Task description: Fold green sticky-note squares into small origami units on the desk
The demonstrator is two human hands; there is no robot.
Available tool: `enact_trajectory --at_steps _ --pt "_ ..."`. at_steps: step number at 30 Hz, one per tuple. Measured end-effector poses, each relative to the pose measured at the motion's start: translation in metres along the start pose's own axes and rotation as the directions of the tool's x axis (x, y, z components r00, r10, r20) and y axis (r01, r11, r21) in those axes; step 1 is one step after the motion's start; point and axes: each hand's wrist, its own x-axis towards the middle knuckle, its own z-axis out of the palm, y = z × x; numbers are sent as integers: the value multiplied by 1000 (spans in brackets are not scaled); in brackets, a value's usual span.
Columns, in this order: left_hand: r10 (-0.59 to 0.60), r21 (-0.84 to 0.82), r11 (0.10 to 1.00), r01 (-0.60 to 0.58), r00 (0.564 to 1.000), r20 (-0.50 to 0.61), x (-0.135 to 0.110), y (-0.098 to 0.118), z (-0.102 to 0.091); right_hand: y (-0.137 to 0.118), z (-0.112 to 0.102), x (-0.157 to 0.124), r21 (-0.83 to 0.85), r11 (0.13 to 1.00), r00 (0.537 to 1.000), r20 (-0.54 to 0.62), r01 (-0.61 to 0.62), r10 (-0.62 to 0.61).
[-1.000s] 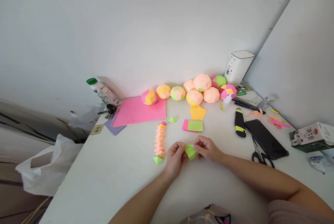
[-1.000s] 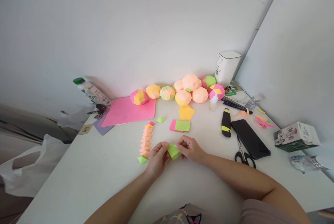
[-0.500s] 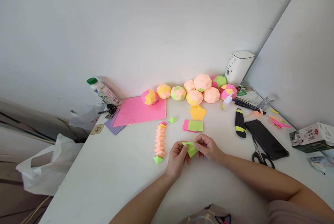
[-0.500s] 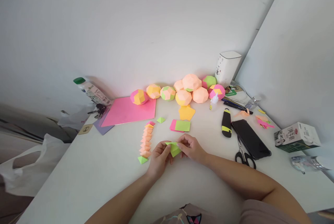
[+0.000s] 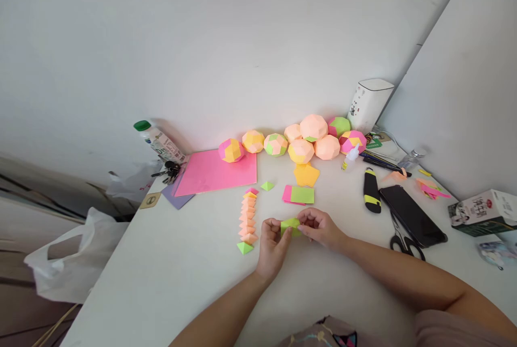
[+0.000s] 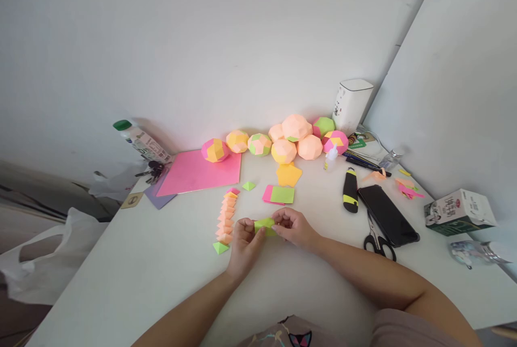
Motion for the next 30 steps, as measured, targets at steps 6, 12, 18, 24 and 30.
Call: enact_trajectory --at_steps 6,12,18,24,30 --pt "65 3 998 -65 998 9 -4 1 2 2 -1 0 -45 999 999 51 7 -4" --pt "82 151 985 -82 997 7 -7 3 0 0 -2 0 -30 999 996 84 -23 25" --pt "134 238 960 -145 989 63 -5 5 -4 -4 -2 0 -5 999 995 87 -42 43" --pt "102 224 967 -118 991 82 -6 5 -4 -6 -3 1 -37 999 990 140 40 -35" --pt "80 227 970 -93 995 64 -5 6 -3 -4 -3 1 -58 994 991 104 95 -88"
